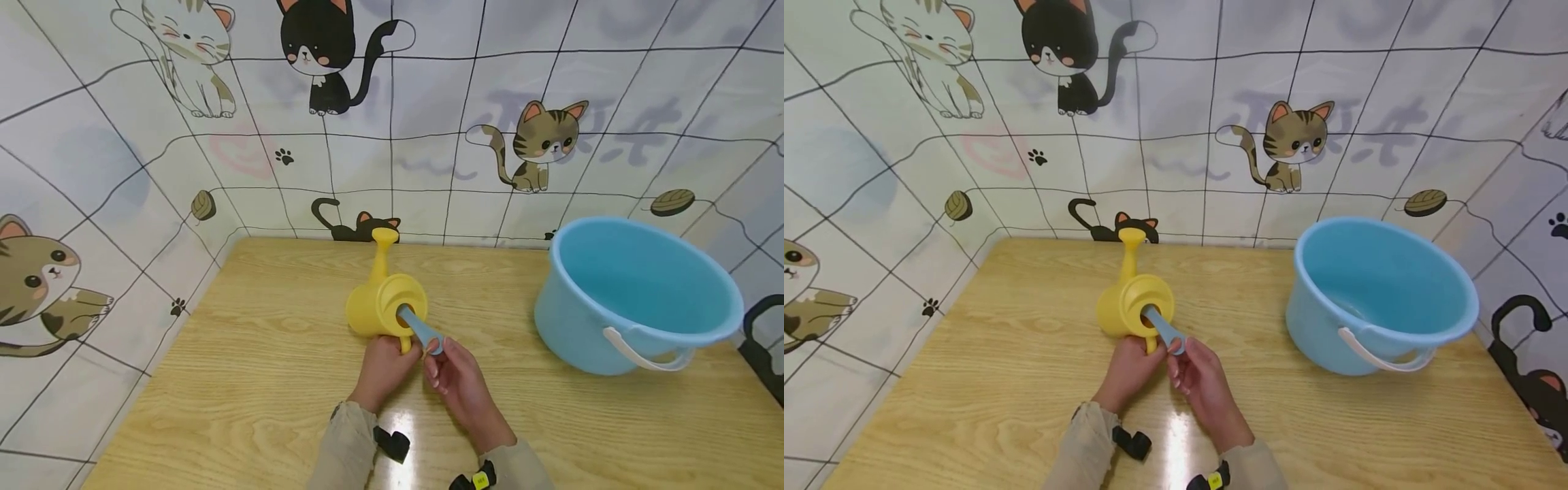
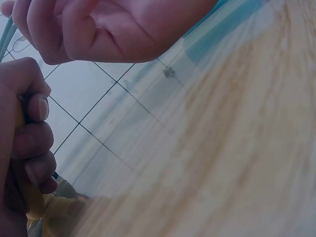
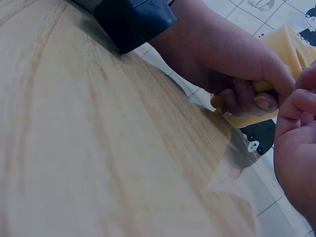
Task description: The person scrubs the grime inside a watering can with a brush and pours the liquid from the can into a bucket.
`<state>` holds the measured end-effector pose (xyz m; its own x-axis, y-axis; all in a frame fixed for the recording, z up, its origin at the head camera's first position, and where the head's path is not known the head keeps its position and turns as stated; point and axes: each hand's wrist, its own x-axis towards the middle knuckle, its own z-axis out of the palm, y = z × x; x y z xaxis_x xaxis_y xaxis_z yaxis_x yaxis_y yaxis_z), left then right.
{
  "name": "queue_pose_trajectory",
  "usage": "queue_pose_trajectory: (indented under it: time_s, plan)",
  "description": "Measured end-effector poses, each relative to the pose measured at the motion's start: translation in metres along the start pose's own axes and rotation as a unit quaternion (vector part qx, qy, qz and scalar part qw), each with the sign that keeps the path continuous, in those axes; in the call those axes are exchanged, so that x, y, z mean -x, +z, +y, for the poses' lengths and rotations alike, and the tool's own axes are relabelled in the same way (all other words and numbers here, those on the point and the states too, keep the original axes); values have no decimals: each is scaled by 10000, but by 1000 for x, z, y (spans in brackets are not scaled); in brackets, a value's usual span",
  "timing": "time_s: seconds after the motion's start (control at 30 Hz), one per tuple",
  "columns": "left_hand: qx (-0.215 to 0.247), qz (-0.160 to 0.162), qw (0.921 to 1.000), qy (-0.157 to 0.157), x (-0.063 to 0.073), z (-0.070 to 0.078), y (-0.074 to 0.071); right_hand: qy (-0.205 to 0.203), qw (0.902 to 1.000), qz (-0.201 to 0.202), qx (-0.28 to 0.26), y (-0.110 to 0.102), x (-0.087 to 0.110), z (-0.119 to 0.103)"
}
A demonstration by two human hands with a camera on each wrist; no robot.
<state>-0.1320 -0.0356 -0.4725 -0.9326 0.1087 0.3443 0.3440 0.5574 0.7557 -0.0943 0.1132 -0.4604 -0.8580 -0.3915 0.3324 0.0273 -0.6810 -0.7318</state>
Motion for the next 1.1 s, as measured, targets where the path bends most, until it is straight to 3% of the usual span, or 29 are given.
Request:
queue_pose_trajectory:
  time_s: [0.63, 1.1]
  plan:
    - [-345, 2, 9993, 157, -2, 2, -2, 73, 10000, 49, 17, 1, -1, 0]
    - [-262, -39, 9996, 134, -2, 2, -2, 30, 9998, 92, 146, 2, -2, -1]
